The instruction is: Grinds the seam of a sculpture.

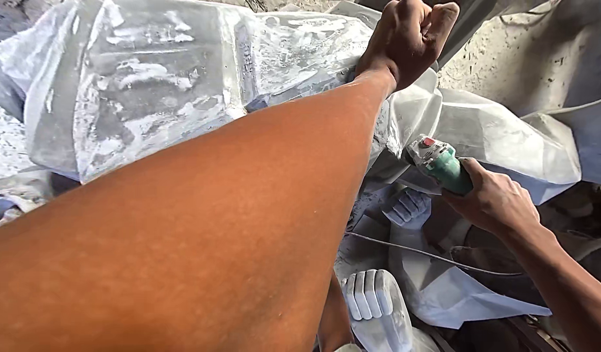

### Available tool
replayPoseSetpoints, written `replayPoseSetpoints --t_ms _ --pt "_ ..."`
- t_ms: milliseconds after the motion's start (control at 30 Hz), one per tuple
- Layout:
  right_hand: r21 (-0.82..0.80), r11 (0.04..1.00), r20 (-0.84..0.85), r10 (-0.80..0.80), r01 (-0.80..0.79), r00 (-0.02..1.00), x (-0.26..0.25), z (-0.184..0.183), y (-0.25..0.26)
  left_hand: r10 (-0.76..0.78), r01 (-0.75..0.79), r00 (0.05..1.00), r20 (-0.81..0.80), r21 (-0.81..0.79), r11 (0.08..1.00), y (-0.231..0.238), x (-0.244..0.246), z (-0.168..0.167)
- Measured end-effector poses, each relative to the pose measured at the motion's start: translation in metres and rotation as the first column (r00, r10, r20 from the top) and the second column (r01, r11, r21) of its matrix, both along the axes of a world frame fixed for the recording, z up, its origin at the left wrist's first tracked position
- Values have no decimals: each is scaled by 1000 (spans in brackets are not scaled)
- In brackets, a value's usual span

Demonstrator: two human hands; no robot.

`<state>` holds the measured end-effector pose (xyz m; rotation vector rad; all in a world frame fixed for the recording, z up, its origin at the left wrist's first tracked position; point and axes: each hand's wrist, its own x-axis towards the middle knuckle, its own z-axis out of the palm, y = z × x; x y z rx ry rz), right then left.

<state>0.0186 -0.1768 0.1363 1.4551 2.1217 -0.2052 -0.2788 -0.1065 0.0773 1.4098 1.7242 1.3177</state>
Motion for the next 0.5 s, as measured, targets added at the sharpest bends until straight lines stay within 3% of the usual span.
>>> replayPoseSetpoints --t_ms 167,333,500 --pt "57 992 -54 -105 108 993 5 -1 -3 -12 12 1000 -9 -35 999 0 -1 -1" --pt "49 999 -40 -19 21 999 12 -5 -10 -40 37 999 -24 -106 994 0 -1 1" --pt "65 995 -59 -76 80 995 18 -7 -13 -57 53 998 -22 -140 989 -1 -1 1"
